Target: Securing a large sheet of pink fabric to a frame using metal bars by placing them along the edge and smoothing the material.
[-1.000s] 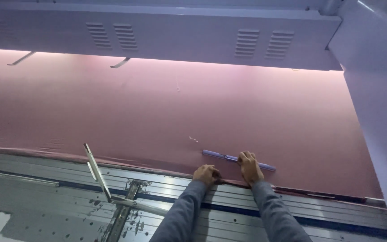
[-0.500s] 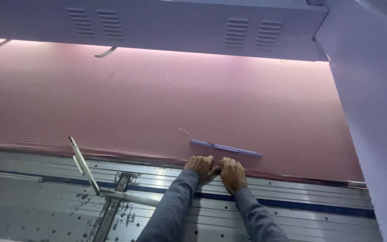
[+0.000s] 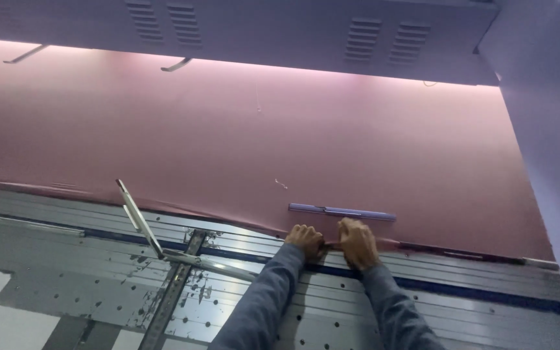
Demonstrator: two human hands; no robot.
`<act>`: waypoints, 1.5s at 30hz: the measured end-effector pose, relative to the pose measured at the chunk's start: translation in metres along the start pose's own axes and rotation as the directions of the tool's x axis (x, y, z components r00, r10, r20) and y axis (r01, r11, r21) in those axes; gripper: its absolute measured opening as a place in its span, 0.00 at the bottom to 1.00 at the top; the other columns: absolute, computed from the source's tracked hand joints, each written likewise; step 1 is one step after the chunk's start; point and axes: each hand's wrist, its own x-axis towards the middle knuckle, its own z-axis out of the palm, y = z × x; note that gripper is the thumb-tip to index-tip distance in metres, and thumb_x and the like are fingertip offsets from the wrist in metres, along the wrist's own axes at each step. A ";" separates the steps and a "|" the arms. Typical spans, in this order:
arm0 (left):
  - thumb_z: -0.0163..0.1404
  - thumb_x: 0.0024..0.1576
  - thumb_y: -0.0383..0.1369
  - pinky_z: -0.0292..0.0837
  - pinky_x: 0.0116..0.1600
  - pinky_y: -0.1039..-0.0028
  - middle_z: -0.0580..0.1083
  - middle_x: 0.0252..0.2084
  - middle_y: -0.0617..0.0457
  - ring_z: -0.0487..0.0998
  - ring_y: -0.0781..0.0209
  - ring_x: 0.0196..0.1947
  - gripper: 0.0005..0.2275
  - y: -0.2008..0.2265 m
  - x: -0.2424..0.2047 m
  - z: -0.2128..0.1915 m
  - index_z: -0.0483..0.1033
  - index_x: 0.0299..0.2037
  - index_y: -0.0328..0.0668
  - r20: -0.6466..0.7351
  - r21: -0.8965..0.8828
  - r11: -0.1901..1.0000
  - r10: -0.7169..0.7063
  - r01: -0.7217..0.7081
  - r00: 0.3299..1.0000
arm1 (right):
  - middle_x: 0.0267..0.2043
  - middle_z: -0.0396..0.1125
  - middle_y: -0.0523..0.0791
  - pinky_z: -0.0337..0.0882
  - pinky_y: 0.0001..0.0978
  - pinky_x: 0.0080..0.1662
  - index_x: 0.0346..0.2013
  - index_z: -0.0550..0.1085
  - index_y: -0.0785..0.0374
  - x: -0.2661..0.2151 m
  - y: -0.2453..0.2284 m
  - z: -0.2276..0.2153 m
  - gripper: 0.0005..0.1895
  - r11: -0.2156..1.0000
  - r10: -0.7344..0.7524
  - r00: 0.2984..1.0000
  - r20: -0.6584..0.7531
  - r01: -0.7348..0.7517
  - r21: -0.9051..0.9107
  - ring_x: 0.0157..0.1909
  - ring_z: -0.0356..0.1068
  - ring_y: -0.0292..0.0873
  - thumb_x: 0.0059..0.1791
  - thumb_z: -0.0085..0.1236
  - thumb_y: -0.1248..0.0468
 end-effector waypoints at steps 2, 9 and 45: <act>0.55 0.40 0.56 0.76 0.38 0.62 0.75 0.29 0.52 0.80 0.52 0.33 0.17 -0.009 0.008 0.050 0.78 0.30 0.57 -0.450 0.017 0.999 0.044 -0.040 0.892 | 0.50 0.66 0.45 0.67 0.48 0.60 0.48 0.72 0.43 0.027 -0.005 -0.019 0.13 0.984 -0.174 0.984 -0.024 0.173 -0.048 0.59 0.65 0.53 0.51 0.53 0.48; 0.51 0.46 0.53 0.72 0.32 0.58 0.74 0.22 0.52 0.80 0.50 0.25 0.15 -0.006 -0.013 0.046 0.80 0.25 0.56 -0.540 -0.086 0.989 0.058 -0.124 0.840 | 0.54 0.74 0.37 0.76 0.38 0.51 0.46 0.82 0.40 0.021 0.000 0.006 0.12 0.818 -0.573 0.819 -0.023 0.574 0.038 0.53 0.74 0.47 0.49 0.57 0.54; 0.41 0.63 0.39 0.63 0.46 0.54 0.74 0.37 0.46 0.70 0.44 0.40 0.11 -0.059 -0.007 -0.099 0.73 0.37 0.43 -0.551 -0.225 0.746 0.433 -0.627 0.713 | 0.51 0.72 0.61 0.67 0.45 0.62 0.51 0.74 0.77 -0.010 0.021 0.026 0.30 0.498 -0.706 0.644 0.294 0.747 -0.441 0.52 0.74 0.55 0.37 0.48 0.63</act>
